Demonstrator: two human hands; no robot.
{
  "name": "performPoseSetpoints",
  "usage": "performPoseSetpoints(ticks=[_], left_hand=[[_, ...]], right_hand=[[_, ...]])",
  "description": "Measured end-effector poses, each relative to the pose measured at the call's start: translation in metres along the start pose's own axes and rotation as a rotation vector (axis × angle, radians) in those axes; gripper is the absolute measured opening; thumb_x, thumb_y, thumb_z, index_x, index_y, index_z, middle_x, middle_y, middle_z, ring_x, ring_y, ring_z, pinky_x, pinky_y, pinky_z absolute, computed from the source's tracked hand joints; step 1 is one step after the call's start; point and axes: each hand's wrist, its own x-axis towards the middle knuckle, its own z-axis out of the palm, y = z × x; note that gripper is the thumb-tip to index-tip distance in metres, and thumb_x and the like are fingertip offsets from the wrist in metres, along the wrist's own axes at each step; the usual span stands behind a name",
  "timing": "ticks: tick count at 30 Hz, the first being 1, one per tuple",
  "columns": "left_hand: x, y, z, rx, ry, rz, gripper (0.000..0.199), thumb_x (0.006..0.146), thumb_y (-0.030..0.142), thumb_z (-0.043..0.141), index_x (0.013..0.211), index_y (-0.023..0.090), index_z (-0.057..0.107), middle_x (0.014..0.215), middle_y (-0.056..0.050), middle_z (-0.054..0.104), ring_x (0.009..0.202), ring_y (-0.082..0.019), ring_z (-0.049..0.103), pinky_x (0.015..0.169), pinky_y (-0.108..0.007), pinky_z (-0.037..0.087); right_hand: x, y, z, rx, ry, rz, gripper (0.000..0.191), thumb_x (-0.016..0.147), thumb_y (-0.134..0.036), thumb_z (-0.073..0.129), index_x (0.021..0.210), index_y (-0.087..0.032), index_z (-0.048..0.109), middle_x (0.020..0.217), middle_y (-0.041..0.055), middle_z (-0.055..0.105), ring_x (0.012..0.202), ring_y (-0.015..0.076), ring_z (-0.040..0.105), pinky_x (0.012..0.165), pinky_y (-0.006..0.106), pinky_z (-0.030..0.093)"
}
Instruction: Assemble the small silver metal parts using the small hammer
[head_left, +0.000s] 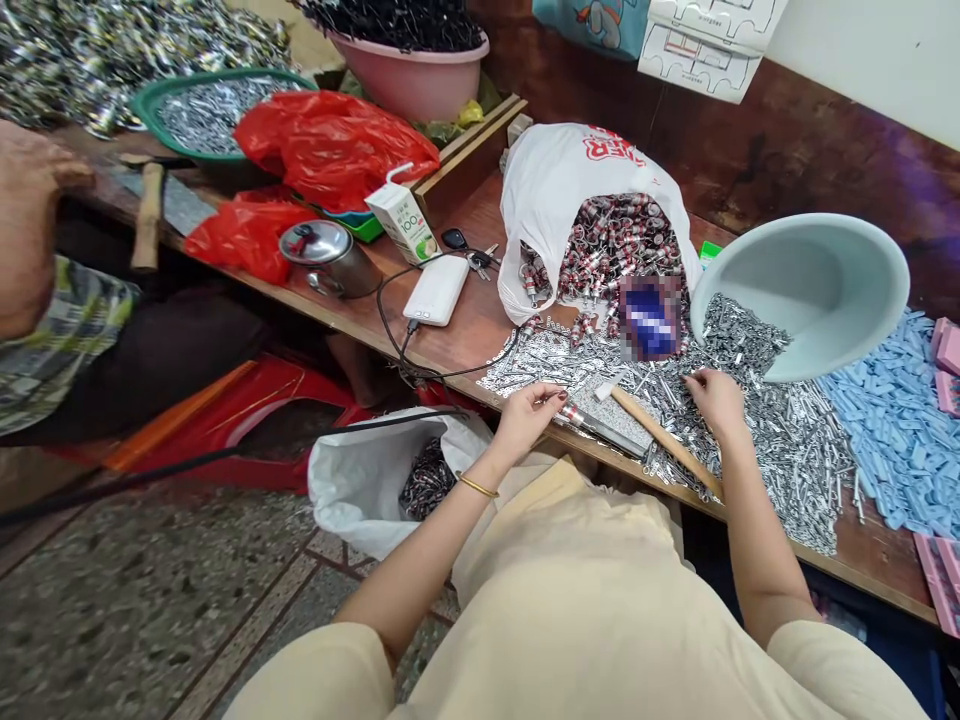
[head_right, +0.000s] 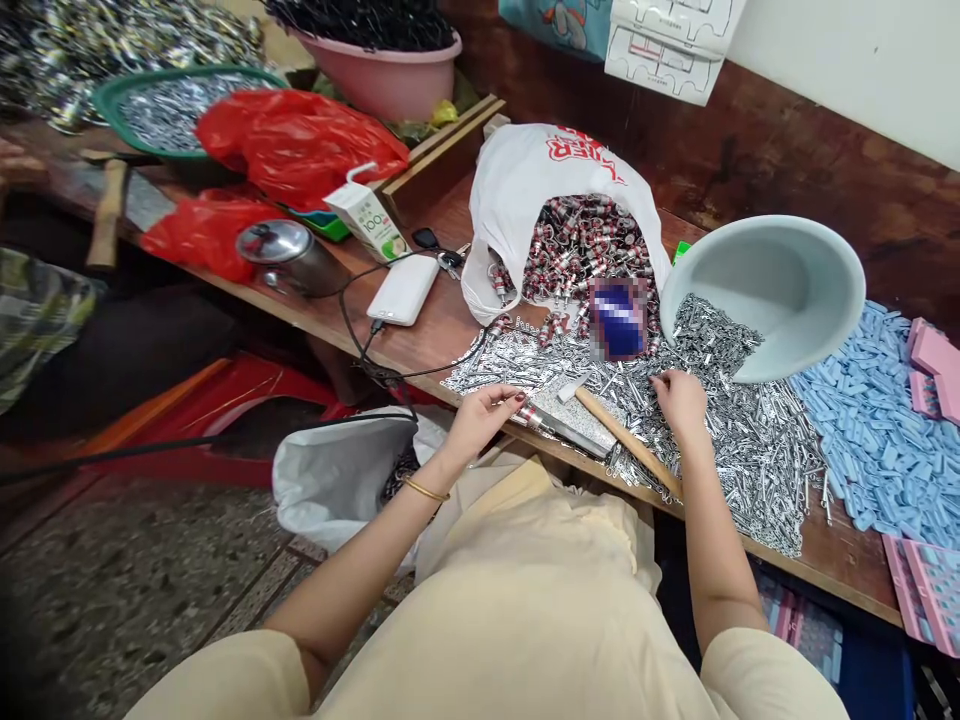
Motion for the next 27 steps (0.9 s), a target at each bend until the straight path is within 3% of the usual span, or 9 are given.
performPoseSetpoints(ticks=[2,8,12,14,15,18,20,23,27], left_hand=[[-0.001,-0.002,0.001,-0.014,-0.03,-0.023,0.033,0.076,0.045,0.075,0.085,0.014,0.073,0.084,-0.006,0.074,0.076,-0.017,0.065,0.073,-0.029,0.054],[-0.006,-0.009,0.0,-0.06,-0.053,-0.071,0.031,0.073,0.043,0.077,0.082,0.014,0.071,0.081,-0.006,0.074,0.075,-0.017,0.066,0.076,-0.03,0.053],[-0.006,-0.017,-0.008,-0.051,-0.021,-0.085,0.034,0.071,0.045,0.078,0.084,0.014,0.072,0.083,-0.006,0.075,0.074,-0.018,0.066,0.074,-0.029,0.052],[-0.003,-0.021,-0.012,-0.026,-0.013,-0.09,0.034,0.07,0.045,0.077,0.082,0.014,0.073,0.081,-0.006,0.075,0.073,-0.018,0.065,0.072,-0.029,0.051],[-0.002,-0.023,-0.014,-0.01,-0.01,-0.093,0.033,0.07,0.045,0.077,0.081,0.014,0.073,0.08,-0.006,0.075,0.073,-0.018,0.065,0.071,-0.028,0.051],[0.005,-0.028,-0.016,0.038,-0.002,-0.11,0.029,0.07,0.043,0.075,0.078,0.015,0.073,0.076,-0.005,0.074,0.07,-0.017,0.064,0.069,-0.027,0.05],[0.01,-0.03,-0.017,0.082,-0.002,-0.127,0.027,0.071,0.041,0.073,0.077,0.015,0.073,0.073,-0.004,0.073,0.067,-0.016,0.063,0.067,-0.026,0.049],[0.014,-0.029,-0.017,0.175,-0.022,-0.134,0.023,0.072,0.038,0.071,0.073,0.015,0.072,0.067,-0.001,0.07,0.063,-0.015,0.059,0.062,-0.024,0.046],[0.016,-0.023,-0.018,0.277,-0.058,-0.127,0.018,0.073,0.032,0.065,0.071,0.016,0.071,0.063,0.0,0.067,0.06,-0.014,0.056,0.057,-0.023,0.041]], right_hand=[[0.011,0.003,-0.001,-0.107,-0.106,0.041,0.026,0.089,-0.042,0.061,0.082,-0.019,0.073,0.083,0.0124,0.073,0.078,0.0254,0.064,0.066,0.033,0.039],[0.013,-0.002,-0.007,-0.082,-0.198,0.0,0.021,0.083,-0.036,0.061,0.074,-0.02,0.071,0.075,0.0072,0.072,0.072,0.0213,0.061,0.061,0.031,0.034],[-0.001,-0.006,-0.01,0.065,0.021,-0.035,0.017,0.08,-0.031,0.057,0.076,-0.02,0.069,0.08,0.0081,0.072,0.075,0.022,0.061,0.068,0.033,0.04],[-0.013,-0.016,-0.009,0.293,0.095,-0.052,0.019,0.082,-0.036,0.057,0.081,-0.02,0.068,0.084,0.0084,0.072,0.077,0.0218,0.062,0.072,0.035,0.045],[-0.02,-0.024,-0.008,0.453,0.073,-0.062,0.021,0.083,-0.039,0.058,0.085,-0.02,0.067,0.085,0.0079,0.071,0.076,0.0213,0.062,0.073,0.035,0.048],[-0.04,-0.055,-0.003,0.918,-0.173,-0.133,0.026,0.084,-0.047,0.066,0.092,-0.023,0.066,0.084,0.0041,0.07,0.074,0.0191,0.063,0.07,0.035,0.053],[-0.05,-0.077,0.003,1.092,-0.375,-0.174,0.027,0.08,-0.048,0.073,0.09,-0.024,0.067,0.08,0.0016,0.067,0.07,0.0171,0.062,0.067,0.033,0.054],[-0.057,-0.102,0.014,1.224,-0.552,-0.155,0.032,0.075,-0.052,0.079,0.084,-0.023,0.068,0.073,-0.0004,0.063,0.063,0.0144,0.058,0.06,0.03,0.051],[-0.057,-0.119,0.028,1.163,-0.631,-0.17,0.034,0.075,-0.053,0.078,0.083,-0.022,0.068,0.067,-0.0013,0.062,0.06,0.0148,0.057,0.057,0.029,0.05]])
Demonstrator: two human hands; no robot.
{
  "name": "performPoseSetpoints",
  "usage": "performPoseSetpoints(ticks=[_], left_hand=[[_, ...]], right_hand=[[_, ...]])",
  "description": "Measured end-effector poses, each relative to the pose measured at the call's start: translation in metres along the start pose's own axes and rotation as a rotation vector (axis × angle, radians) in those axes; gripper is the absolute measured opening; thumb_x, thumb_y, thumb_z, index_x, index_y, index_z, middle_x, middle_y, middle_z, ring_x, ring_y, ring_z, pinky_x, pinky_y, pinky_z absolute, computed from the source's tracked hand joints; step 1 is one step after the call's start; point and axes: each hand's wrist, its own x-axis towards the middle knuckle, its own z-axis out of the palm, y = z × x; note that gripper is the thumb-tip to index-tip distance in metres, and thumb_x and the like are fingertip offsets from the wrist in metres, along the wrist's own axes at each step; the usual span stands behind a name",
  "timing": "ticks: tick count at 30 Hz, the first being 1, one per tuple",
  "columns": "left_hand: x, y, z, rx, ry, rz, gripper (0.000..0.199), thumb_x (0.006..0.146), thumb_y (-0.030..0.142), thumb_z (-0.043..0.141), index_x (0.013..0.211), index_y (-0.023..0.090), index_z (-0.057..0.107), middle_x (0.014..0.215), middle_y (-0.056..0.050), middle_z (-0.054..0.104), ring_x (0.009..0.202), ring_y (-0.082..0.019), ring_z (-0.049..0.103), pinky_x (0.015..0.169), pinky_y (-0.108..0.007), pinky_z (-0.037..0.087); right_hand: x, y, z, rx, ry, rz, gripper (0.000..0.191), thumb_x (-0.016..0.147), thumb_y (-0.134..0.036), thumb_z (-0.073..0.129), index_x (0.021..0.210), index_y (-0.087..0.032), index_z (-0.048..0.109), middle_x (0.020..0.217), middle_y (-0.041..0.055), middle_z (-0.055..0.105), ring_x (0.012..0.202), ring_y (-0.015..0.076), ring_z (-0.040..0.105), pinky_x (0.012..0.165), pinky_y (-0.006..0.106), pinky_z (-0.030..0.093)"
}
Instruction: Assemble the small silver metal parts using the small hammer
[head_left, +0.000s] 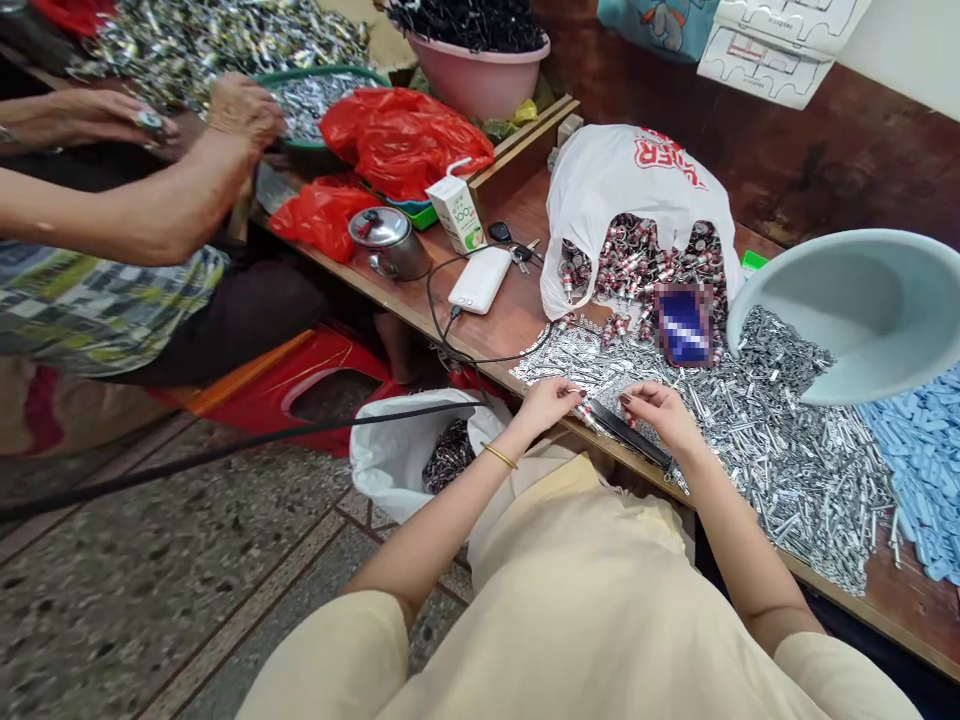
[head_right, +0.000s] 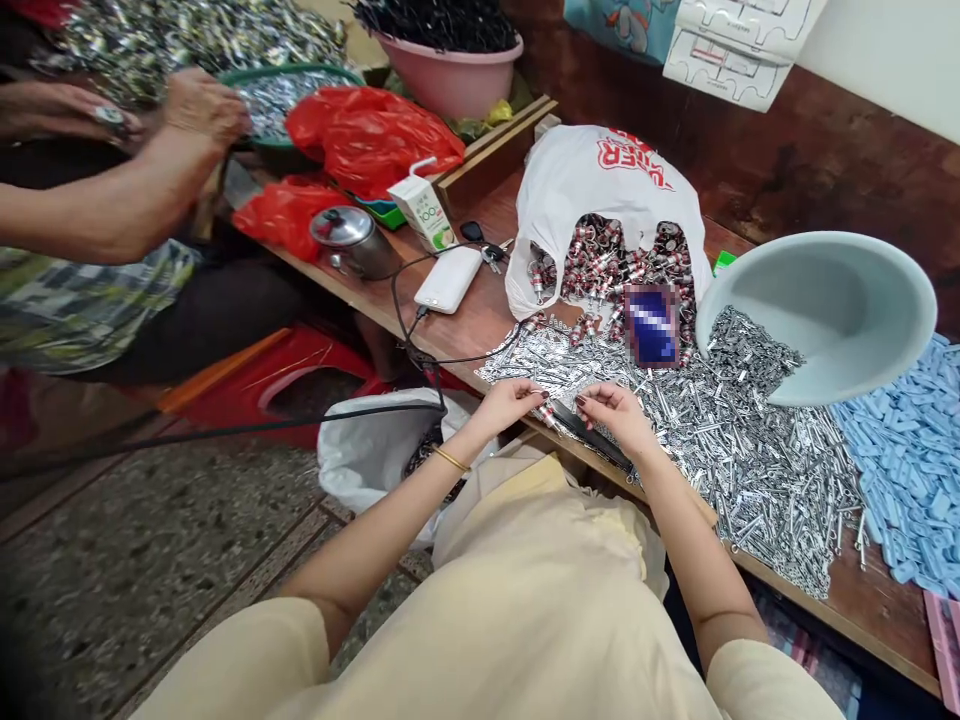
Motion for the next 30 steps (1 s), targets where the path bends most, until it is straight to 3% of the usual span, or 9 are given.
performPoseSetpoints(ticks=[9,18,23,30], left_hand=[[0.003,0.006,-0.006,0.041,-0.078,0.021,0.015,0.071,0.025,0.059,0.071,0.014,0.069,0.061,0.001,0.064,0.058,-0.013,0.054,0.057,-0.022,0.039],[0.003,0.005,-0.005,0.036,-0.1,0.018,0.016,0.074,0.024,0.058,0.074,0.013,0.07,0.064,0.001,0.065,0.059,-0.012,0.054,0.058,-0.021,0.04],[0.004,0.004,-0.006,0.025,-0.096,0.025,0.015,0.073,0.023,0.059,0.075,0.013,0.071,0.064,0.001,0.065,0.06,-0.012,0.054,0.058,-0.021,0.04],[0.004,0.004,-0.005,0.037,-0.091,0.021,0.015,0.073,0.021,0.058,0.074,0.013,0.07,0.064,0.0,0.065,0.06,-0.012,0.055,0.059,-0.021,0.041]], right_hand=[[0.03,-0.004,0.022,-0.701,-0.205,-0.262,0.028,0.098,-0.042,0.054,0.094,-0.022,0.074,0.087,0.0031,0.073,0.08,0.018,0.063,0.076,0.03,0.047],[0.026,-0.007,0.02,-0.833,-0.231,-0.269,0.016,0.098,-0.022,0.055,0.1,-0.019,0.071,0.095,0.0053,0.073,0.086,0.0173,0.063,0.078,0.027,0.044],[0.026,-0.008,0.023,-0.941,-0.23,-0.253,0.013,0.098,-0.02,0.054,0.098,-0.018,0.068,0.094,0.0055,0.071,0.085,0.0168,0.062,0.077,0.026,0.042],[0.025,0.01,0.029,-0.921,-0.164,-0.273,0.009,0.097,-0.02,0.056,0.1,-0.019,0.064,0.098,0.006,0.07,0.09,0.0182,0.062,0.082,0.028,0.044]])
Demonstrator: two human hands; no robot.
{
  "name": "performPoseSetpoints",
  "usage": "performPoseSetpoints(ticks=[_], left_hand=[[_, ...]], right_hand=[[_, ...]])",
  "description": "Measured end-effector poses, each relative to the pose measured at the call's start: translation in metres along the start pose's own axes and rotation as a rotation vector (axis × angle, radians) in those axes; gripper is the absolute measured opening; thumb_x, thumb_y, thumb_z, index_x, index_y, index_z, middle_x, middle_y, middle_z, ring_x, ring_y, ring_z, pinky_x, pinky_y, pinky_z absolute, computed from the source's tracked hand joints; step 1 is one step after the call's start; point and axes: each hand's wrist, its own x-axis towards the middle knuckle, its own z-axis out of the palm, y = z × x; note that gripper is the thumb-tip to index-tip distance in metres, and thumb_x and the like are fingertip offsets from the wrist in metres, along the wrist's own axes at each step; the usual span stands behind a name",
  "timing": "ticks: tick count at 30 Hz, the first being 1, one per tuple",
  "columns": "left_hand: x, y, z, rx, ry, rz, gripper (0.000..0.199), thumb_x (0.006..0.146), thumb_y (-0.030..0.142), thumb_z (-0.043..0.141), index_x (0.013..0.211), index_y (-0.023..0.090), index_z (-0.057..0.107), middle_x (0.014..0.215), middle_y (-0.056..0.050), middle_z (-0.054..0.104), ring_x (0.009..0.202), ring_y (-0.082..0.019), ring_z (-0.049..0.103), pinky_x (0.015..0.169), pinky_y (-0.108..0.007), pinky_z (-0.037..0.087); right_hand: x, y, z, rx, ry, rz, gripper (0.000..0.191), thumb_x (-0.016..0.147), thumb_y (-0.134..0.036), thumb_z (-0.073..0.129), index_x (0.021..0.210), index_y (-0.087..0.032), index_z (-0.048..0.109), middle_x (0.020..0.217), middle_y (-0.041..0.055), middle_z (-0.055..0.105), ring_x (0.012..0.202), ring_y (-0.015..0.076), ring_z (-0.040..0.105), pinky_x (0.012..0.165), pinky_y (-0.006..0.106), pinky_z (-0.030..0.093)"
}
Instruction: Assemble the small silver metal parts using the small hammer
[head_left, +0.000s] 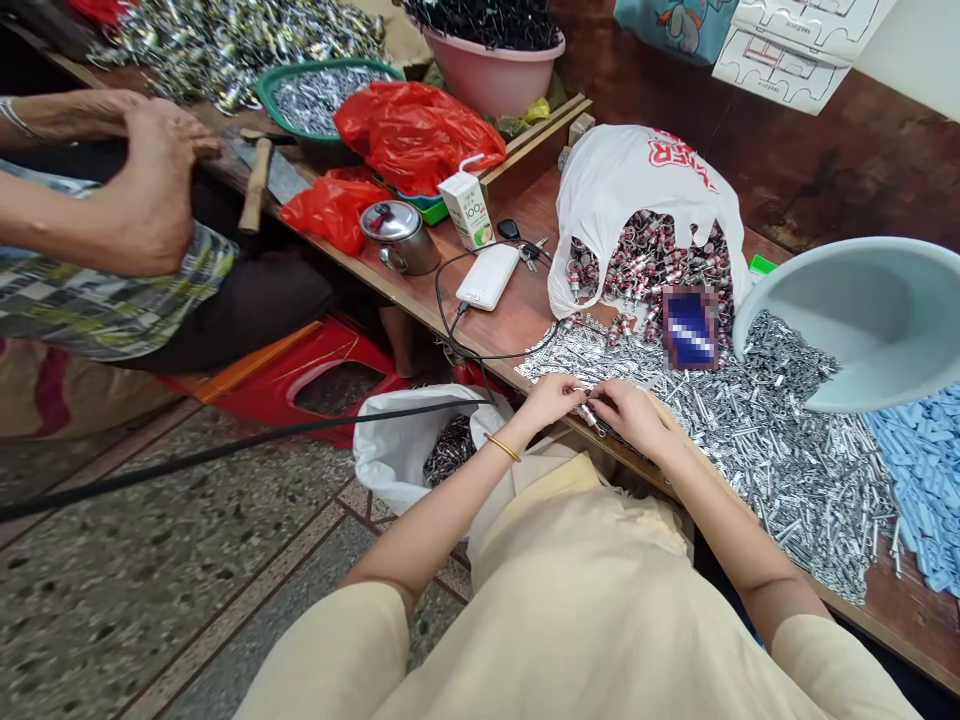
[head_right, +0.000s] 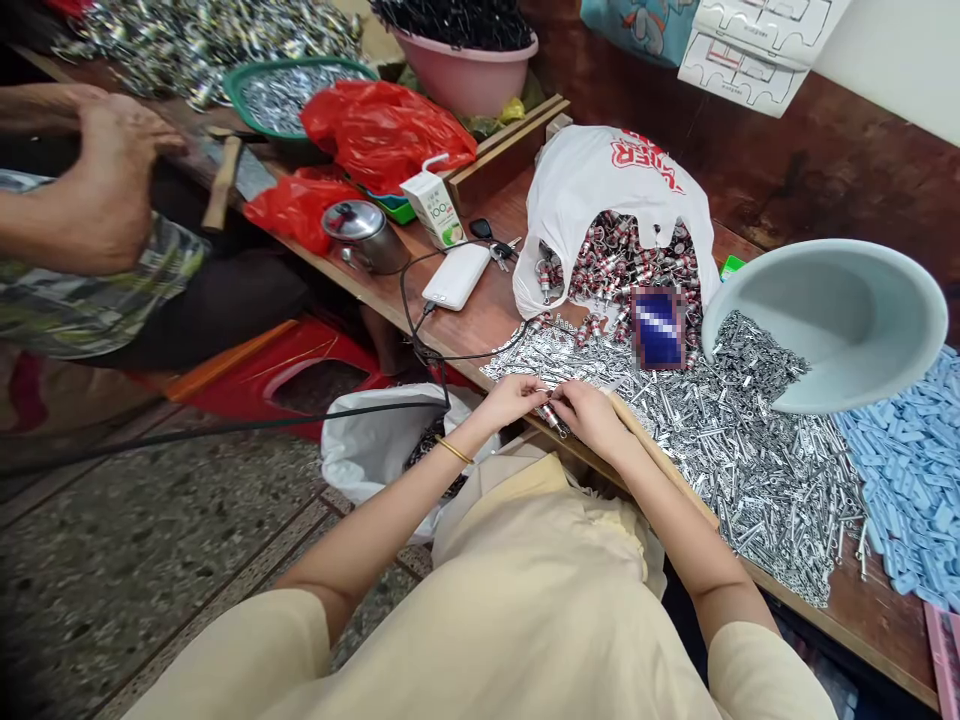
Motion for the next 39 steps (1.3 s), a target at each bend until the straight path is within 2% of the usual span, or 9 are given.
performPoseSetpoints(ticks=[4,7,12,15,19,24,31,39], left_hand=[[0.0,0.0,0.0,0.018,0.004,-0.008,0.015,0.073,0.022,0.058,0.074,0.013,0.07,0.063,0.001,0.064,0.059,-0.012,0.053,0.058,-0.021,0.041],[0.0,0.0,0.001,0.036,0.012,0.006,0.014,0.073,0.023,0.057,0.073,0.014,0.069,0.063,0.001,0.063,0.06,-0.012,0.052,0.059,-0.022,0.04],[0.002,0.0,0.002,0.098,0.031,0.029,0.013,0.073,0.023,0.055,0.066,0.016,0.064,0.061,0.001,0.06,0.061,-0.013,0.052,0.058,-0.022,0.039],[0.002,0.0,0.002,0.122,0.04,0.022,0.013,0.074,0.022,0.055,0.066,0.016,0.063,0.06,0.001,0.059,0.061,-0.014,0.051,0.058,-0.023,0.039],[0.002,-0.001,0.001,0.063,0.01,0.058,0.011,0.074,0.022,0.058,0.068,0.015,0.065,0.062,0.001,0.062,0.061,-0.013,0.054,0.058,-0.022,0.041],[0.004,-0.003,0.0,-0.007,-0.021,0.052,0.01,0.072,0.024,0.064,0.072,0.015,0.068,0.066,-0.001,0.066,0.064,-0.015,0.059,0.06,-0.022,0.045],[0.008,-0.001,-0.002,0.028,-0.055,0.051,0.008,0.07,0.02,0.062,0.072,0.015,0.067,0.067,-0.001,0.067,0.067,-0.016,0.061,0.062,-0.023,0.048],[0.01,0.0,-0.007,0.035,-0.122,0.044,0.009,0.07,0.02,0.06,0.074,0.015,0.066,0.068,0.0,0.064,0.066,-0.015,0.057,0.06,-0.023,0.044]], right_hand=[[-0.005,-0.001,0.007,0.021,0.091,0.048,0.009,0.096,-0.022,0.054,0.103,-0.019,0.059,0.101,0.0073,0.067,0.092,0.0201,0.061,0.082,0.03,0.046],[-0.007,-0.004,0.009,0.002,0.101,0.042,0.008,0.097,-0.02,0.049,0.098,-0.02,0.057,0.099,0.0069,0.065,0.092,0.0205,0.06,0.082,0.03,0.045],[0.0,-0.015,0.008,-0.189,0.01,0.154,0.014,0.095,-0.012,0.045,0.092,-0.019,0.057,0.094,0.008,0.065,0.088,0.0214,0.059,0.076,0.03,0.041],[0.008,-0.025,0.006,-0.331,-0.063,0.237,0.016,0.094,-0.01,0.046,0.099,-0.016,0.059,0.101,0.0118,0.067,0.091,0.0234,0.061,0.074,0.031,0.04],[0.016,-0.034,0.002,-0.413,-0.133,0.302,0.019,0.093,-0.011,0.05,0.108,-0.014,0.061,0.107,0.0145,0.069,0.093,0.0246,0.064,0.074,0.03,0.04],[0.016,-0.028,-0.001,-0.388,-0.136,0.281,0.018,0.094,-0.01,0.052,0.107,-0.015,0.064,0.107,0.0129,0.071,0.093,0.0234,0.064,0.073,0.029,0.038],[0.009,-0.016,0.006,-0.26,-0.019,0.198,0.014,0.096,-0.011,0.052,0.098,-0.017,0.064,0.103,0.0104,0.07,0.092,0.0216,0.062,0.074,0.028,0.037],[0.011,-0.015,0.004,-0.273,-0.045,0.183,0.015,0.097,-0.012,0.05,0.099,-0.017,0.064,0.099,0.0104,0.069,0.086,0.0211,0.06,0.072,0.028,0.037]])
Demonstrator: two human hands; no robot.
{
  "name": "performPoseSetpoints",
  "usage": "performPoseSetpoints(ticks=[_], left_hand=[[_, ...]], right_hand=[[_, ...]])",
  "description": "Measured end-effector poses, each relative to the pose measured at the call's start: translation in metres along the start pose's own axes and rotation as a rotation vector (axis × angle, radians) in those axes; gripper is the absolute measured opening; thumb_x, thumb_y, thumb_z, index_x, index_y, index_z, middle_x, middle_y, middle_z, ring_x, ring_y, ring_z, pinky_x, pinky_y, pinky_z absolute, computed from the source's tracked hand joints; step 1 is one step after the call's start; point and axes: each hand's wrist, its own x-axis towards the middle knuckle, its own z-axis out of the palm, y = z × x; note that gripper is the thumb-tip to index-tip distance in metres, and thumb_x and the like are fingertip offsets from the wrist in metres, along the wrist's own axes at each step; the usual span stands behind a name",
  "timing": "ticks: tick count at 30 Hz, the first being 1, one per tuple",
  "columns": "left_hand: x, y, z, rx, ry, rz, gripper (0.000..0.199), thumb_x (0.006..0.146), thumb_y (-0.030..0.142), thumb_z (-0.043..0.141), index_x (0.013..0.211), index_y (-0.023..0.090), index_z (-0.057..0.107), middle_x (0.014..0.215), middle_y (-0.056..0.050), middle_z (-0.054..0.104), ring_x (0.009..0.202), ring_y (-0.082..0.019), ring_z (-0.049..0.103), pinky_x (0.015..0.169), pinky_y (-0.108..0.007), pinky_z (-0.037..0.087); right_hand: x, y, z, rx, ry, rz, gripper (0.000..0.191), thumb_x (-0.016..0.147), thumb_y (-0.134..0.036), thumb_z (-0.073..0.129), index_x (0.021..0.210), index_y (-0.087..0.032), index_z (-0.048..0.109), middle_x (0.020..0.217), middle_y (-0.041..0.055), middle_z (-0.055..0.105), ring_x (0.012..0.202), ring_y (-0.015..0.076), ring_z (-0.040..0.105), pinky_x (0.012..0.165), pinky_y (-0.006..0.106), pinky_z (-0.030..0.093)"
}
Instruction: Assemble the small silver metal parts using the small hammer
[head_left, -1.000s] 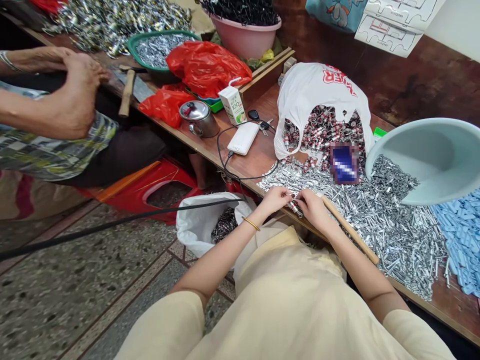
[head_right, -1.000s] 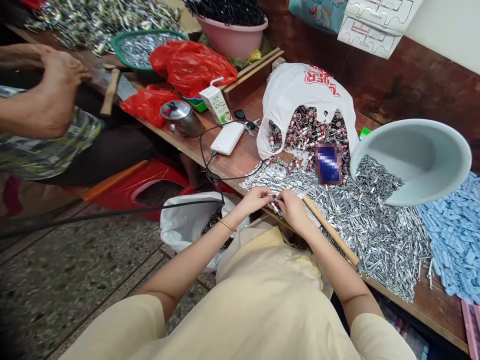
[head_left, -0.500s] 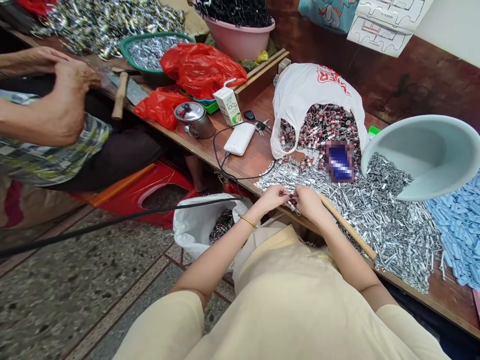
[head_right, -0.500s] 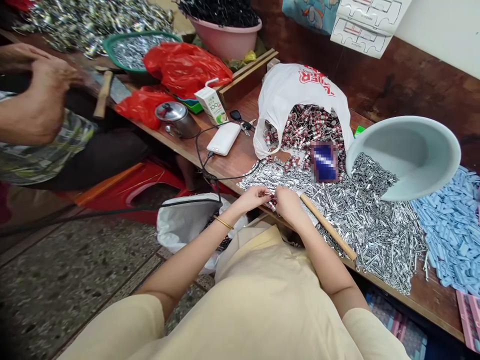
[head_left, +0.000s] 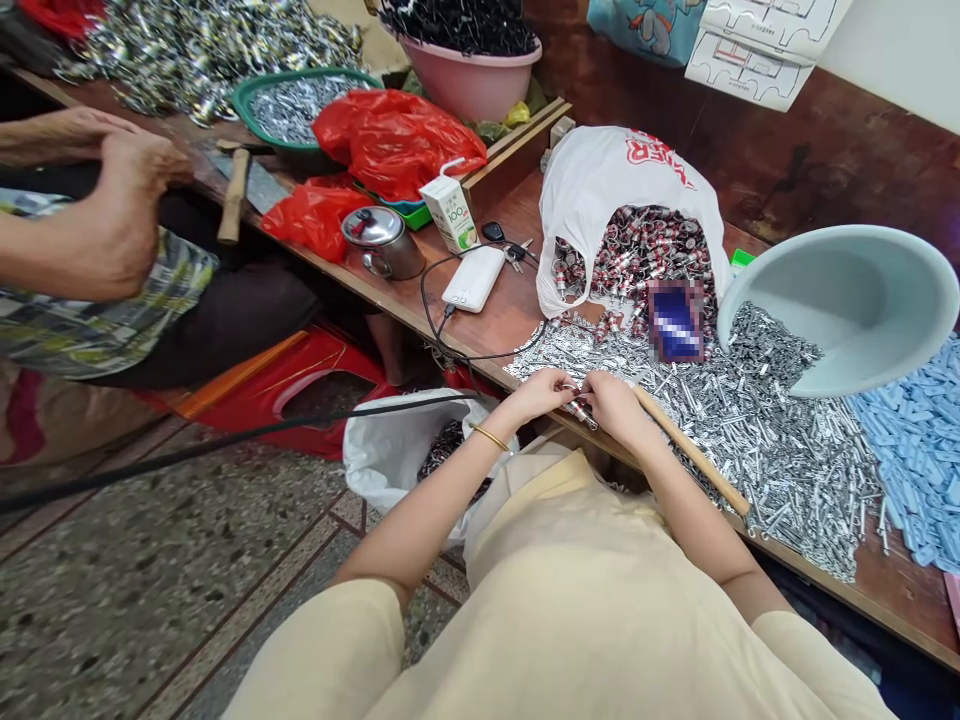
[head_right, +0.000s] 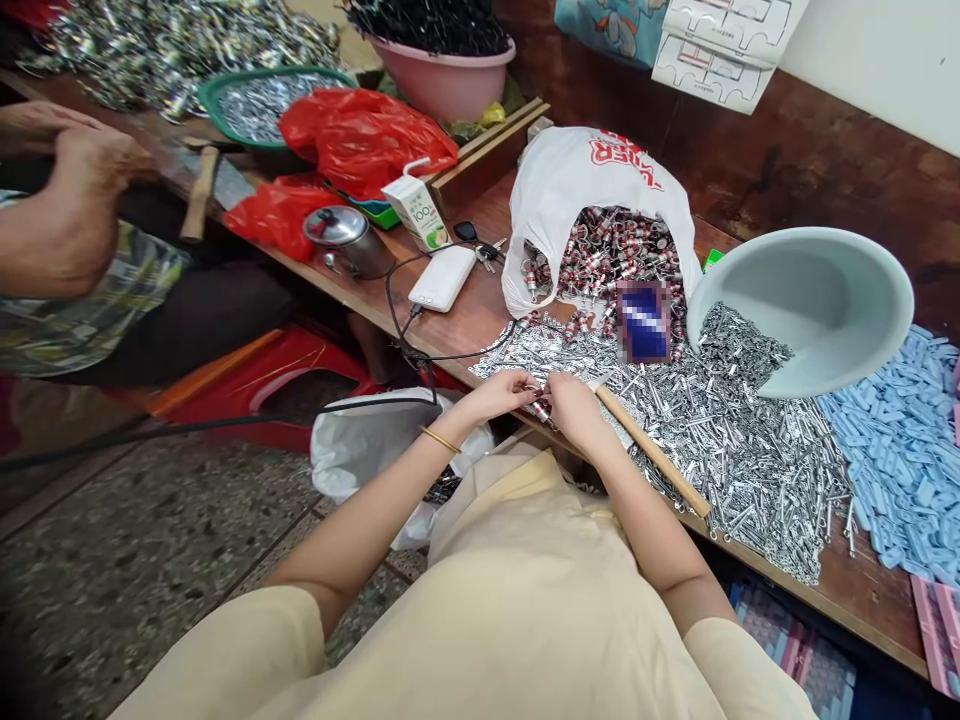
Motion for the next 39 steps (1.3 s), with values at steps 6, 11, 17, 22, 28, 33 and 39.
performPoseSetpoints(ticks=[6,11,17,22,28,33,39], left_hand=[[0.002,-0.002,0.001,0.052,0.007,-0.015,0.01,0.071,0.023,0.06,0.074,0.015,0.066,0.067,0.0,0.063,0.066,-0.015,0.057,0.06,-0.023,0.043],[-0.003,-0.001,0.002,-0.001,0.039,-0.019,0.012,0.071,0.024,0.061,0.077,0.015,0.067,0.072,-0.001,0.066,0.067,-0.015,0.058,0.061,-0.024,0.044],[-0.008,0.0,-0.002,-0.149,-0.031,-0.021,0.014,0.072,0.024,0.062,0.08,0.014,0.068,0.073,-0.001,0.066,0.068,-0.014,0.058,0.063,-0.023,0.044],[-0.009,-0.003,-0.001,-0.134,-0.019,-0.025,0.013,0.076,0.026,0.061,0.078,0.015,0.068,0.073,-0.001,0.067,0.07,-0.015,0.06,0.065,-0.023,0.046],[-0.006,-0.005,0.005,-0.124,0.04,-0.048,0.011,0.072,0.024,0.064,0.076,0.014,0.067,0.073,-0.002,0.069,0.068,-0.016,0.061,0.065,-0.025,0.048],[-0.007,-0.003,0.007,0.029,0.119,-0.053,0.009,0.071,0.023,0.065,0.074,0.016,0.068,0.07,-0.001,0.068,0.067,-0.015,0.06,0.061,-0.023,0.046],[-0.007,-0.003,0.005,0.068,0.108,-0.045,0.012,0.072,0.027,0.065,0.074,0.016,0.069,0.069,-0.001,0.068,0.067,-0.016,0.059,0.059,-0.023,0.045]], right_hand=[[-0.002,-0.001,0.0,0.007,-0.015,-0.004,0.013,0.097,-0.011,0.05,0.1,-0.016,0.062,0.101,0.0102,0.067,0.088,0.0211,0.058,0.072,0.028,0.036],[-0.002,-0.001,0.0,0.011,0.002,0.007,0.013,0.096,-0.01,0.051,0.101,-0.017,0.061,0.106,0.0104,0.063,0.084,0.0201,0.057,0.071,0.029,0.036],[-0.001,-0.004,-0.002,-0.02,-0.025,0.006,0.013,0.096,-0.009,0.051,0.099,-0.016,0.061,0.106,0.0111,0.062,0.086,0.0212,0.058,0.071,0.03,0.038],[-0.002,-0.007,-0.006,-0.043,-0.043,0.019,0.014,0.095,-0.008,0.05,0.1,-0.016,0.06,0.105,0.0135,0.063,0.089,0.0235,0.059,0.074,0.032,0.041],[0.003,-0.011,-0.007,-0.063,-0.073,0.033,0.015,0.094,-0.007,0.049,0.101,-0.016,0.06,0.106,0.0143,0.064,0.088,0.024,0.06,0.074,0.033,0.041],[-0.013,0.0,-0.013,0.033,0.039,-0.018,0.012,0.095,-0.012,0.051,0.099,-0.019,0.059,0.104,0.0102,0.063,0.088,0.022,0.058,0.075,0.032,0.042],[-0.08,0.058,-0.025,-0.192,0.194,0.225,0.012,0.094,-0.03,0.063,0.099,-0.022,0.056,0.101,0.0116,0.064,0.095,0.0272,0.058,0.069,0.031,0.04]])
